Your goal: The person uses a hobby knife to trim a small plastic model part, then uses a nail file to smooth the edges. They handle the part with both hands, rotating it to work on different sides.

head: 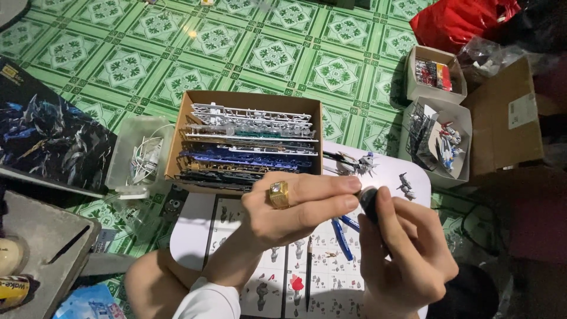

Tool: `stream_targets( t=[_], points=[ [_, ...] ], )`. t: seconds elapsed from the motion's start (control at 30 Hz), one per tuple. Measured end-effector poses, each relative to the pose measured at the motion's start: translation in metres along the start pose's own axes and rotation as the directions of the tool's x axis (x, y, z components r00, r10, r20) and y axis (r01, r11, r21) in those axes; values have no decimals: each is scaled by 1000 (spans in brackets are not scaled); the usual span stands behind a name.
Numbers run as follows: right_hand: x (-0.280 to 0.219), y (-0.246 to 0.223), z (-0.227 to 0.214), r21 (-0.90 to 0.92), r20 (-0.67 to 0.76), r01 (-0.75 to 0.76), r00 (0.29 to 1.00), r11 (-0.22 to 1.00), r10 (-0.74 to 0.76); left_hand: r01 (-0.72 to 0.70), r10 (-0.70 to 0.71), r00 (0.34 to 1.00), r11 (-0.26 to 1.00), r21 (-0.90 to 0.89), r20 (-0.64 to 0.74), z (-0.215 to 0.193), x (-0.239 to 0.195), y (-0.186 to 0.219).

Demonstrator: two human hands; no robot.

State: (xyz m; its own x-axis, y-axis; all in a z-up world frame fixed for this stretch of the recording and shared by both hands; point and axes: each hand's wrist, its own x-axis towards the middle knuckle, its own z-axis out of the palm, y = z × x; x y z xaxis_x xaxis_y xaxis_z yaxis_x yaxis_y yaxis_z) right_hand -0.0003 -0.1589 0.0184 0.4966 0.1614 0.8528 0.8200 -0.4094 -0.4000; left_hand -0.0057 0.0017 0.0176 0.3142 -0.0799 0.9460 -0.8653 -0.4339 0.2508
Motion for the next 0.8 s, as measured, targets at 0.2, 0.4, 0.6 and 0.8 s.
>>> stream_targets(
  t=[0.2, 0.4, 0.6, 0.8],
  points=[
    [-1, 0, -1, 6, 5, 23, 1000, 1000, -23, 0, 0, 1000, 1000, -15, 2, 1, 0, -1],
    [-1, 5, -3, 11, 19, 30, 999, 999, -30, -16, 16, 1000, 1000, -11, -17, 6, -6, -7],
    [-13, 32, -5, 182, -118, -67, 989, 981, 89, -3, -12, 994, 991, -132, -110, 13, -7, -9],
    [4, 4, 1, 622, 123, -491, 831, 610, 543, 75, -79, 997, 968, -241, -4, 6, 11, 2]
  ],
)
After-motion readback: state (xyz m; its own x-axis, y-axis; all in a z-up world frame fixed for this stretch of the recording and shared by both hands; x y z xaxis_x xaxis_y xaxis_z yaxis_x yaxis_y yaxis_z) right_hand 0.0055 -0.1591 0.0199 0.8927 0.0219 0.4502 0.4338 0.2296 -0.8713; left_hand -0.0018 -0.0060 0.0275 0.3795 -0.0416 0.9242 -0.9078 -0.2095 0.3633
